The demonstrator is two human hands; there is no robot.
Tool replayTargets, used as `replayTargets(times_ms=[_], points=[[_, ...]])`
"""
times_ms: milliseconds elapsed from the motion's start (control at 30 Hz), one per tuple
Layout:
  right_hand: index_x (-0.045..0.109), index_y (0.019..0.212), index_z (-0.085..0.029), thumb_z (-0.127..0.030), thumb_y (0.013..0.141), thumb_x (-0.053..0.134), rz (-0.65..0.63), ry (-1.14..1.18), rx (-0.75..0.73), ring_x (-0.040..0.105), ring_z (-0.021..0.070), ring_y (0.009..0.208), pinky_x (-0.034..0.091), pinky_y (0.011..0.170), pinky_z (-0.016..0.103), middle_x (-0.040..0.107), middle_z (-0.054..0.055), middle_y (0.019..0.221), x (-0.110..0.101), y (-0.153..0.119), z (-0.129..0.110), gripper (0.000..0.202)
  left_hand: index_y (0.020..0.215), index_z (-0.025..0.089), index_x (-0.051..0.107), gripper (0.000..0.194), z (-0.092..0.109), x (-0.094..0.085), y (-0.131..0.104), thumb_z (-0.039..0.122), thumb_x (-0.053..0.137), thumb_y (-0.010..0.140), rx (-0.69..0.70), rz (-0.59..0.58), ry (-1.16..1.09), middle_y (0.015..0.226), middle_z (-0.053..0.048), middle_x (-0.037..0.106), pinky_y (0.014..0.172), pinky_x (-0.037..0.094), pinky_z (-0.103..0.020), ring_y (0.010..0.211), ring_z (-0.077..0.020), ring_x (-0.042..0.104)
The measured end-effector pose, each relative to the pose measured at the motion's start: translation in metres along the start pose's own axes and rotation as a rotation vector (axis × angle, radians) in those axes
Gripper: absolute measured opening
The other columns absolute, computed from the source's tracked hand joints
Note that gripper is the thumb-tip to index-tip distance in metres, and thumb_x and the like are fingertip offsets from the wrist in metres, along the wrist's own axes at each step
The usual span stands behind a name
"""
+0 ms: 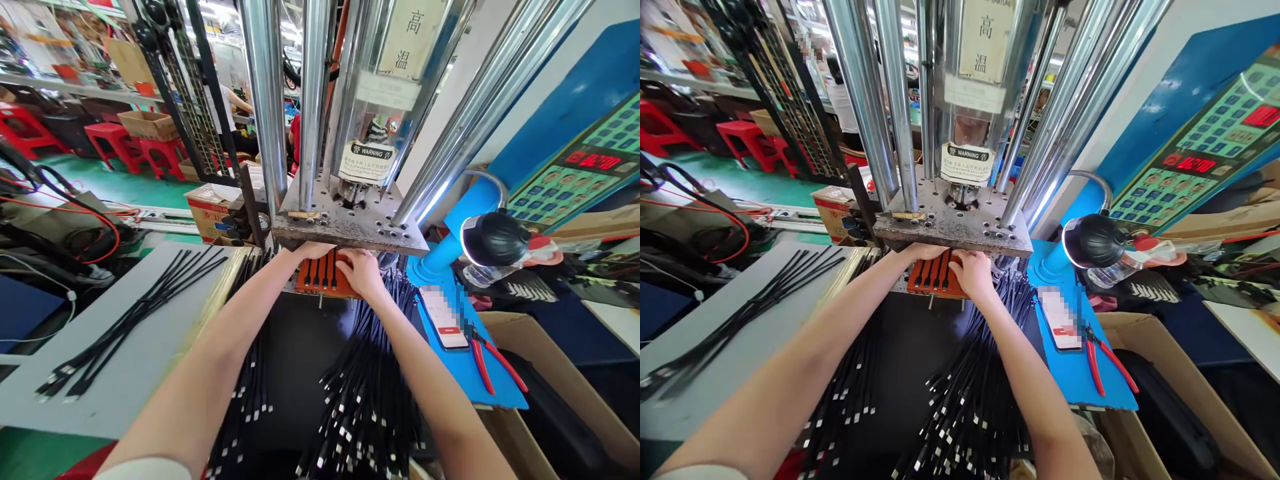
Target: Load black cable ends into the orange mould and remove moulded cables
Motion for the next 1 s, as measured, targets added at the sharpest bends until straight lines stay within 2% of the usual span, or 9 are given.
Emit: replayTargets(times_ms=[100,167,233,333,433,533,667,833,1000], points=[[0.067,0.111,-0.014,-0.031,0.095,0.06,0.093,-0.184,0.157,0.064,0.0232,0.091,0.045,0.076,0.029,0.068,0.011,0.101,-0.008,-0.047,0.034,0.024,0.121,0.021,0.059,0.039,-0.016,0.004,-0.048,0.033,0.029,0.098,-0.088,0.06,0.071,0.116,-0.008,0.066,0.1,0.045,-0.035,0.11,-0.0229,0.06],[0.068,0.1,-0.012,-0.036,0.096,0.056,0.012,-0.377,0.34,0.065,0.025,0.082,0.042,0.066,0.03,0.068,0.014,0.093,-0.009,-0.079,0.059,0.027,0.12,0.017,0.058,0.04,-0.028,0.01,-0.083,0.034,0.03,0.098,-0.227,0.152,0.192,0.117,-0.014,0.063,0.096,0.048,-0.039,0.113,-0.027,0.058],[0.068,0.09,-0.013,-0.039,0.096,0.055,-0.132,-0.474,0.432,0.065,0.0261,0.077,0.039,0.061,0.03,0.067,0.014,0.086,-0.008,-0.1,0.077,0.03,0.113,0.011,0.059,0.038,-0.039,0.017,-0.109,0.037,0.038,0.095,-0.38,0.135,0.297,0.115,-0.02,0.06,0.089,0.05,-0.042,0.112,-0.0336,0.057],[0.068,0.083,-0.016,-0.037,0.097,0.052,-0.194,-0.421,0.472,0.065,0.0256,0.075,0.036,0.059,0.031,0.068,0.013,0.081,-0.009,-0.106,0.086,0.03,0.098,0.006,0.06,0.028,-0.051,0.023,-0.124,0.029,0.045,0.091,-0.459,-0.034,0.277,0.108,-0.025,0.059,0.084,0.05,-0.044,0.107,-0.0371,0.059],[0.068,0.087,-0.017,-0.033,0.098,0.05,-0.096,-0.405,0.481,0.065,0.0238,0.073,0.032,0.056,0.031,0.068,0.012,0.082,-0.019,-0.101,0.077,0.027,0.092,0.009,0.057,0.023,-0.052,0.014,-0.124,0.022,0.038,0.092,-0.42,-0.035,0.211,0.097,-0.021,0.062,0.084,0.049,-0.041,0.096,-0.0312,0.063],[0.067,0.095,-0.018,-0.026,0.098,0.049,-0.065,-0.473,0.448,0.063,0.0225,0.067,0.029,0.053,0.03,0.067,0.01,0.083,-0.029,-0.099,0.059,0.02,0.089,0.016,0.051,0.023,-0.032,-0.011,-0.131,0.027,0.033,0.096,-0.283,0.008,0.041,0.082,-0.008,0.063,0.074,0.048,-0.031,0.078,-0.0207,0.062],[0.069,0.098,-0.019,-0.022,0.098,0.047,0.037,-0.383,0.287,0.063,0.0214,0.07,0.033,0.055,0.029,0.066,0.009,0.084,-0.037,-0.102,0.03,0.022,0.08,0.019,0.045,0.026,0.022,-0.049,-0.15,0.034,0.035,0.098,-0.035,0.123,-0.305,0.071,0.001,0.057,0.063,0.041,-0.025,0.063,-0.0128,0.053],[0.068,0.097,-0.02,-0.03,0.097,0.047,0.229,0.387,-0.059,0.065,0.0185,0.076,0.047,0.069,0.026,0.069,0.006,0.086,-0.048,-0.096,-0.007,0.024,0.083,0.018,0.047,0.022,0.079,-0.076,-0.146,0.032,0.041,0.098,0.139,0.197,-0.505,0.067,0.003,0.053,0.057,0.037,-0.021,0.059,-0.0094,0.047],[0.065,0.09,-0.02,-0.038,0.094,0.052,0.256,0.9,-0.006,0.053,0.0125,0.049,0.042,0.049,0.024,0.062,0.0,0.068,-0.059,-0.083,-0.029,0.023,0.092,0.015,0.058,0.021,0.108,-0.077,-0.118,0.033,0.048,0.095,0.263,0.141,-0.753,0.061,0.004,0.052,0.048,0.039,-0.018,0.048,-0.0071,0.049]])
Point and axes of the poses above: each hand's wrist, its own y-axis towards the middle knuckle, its own x-axis out of the palm, z = x × y, the point moved 1 cm from there along y, towards the middle knuckle
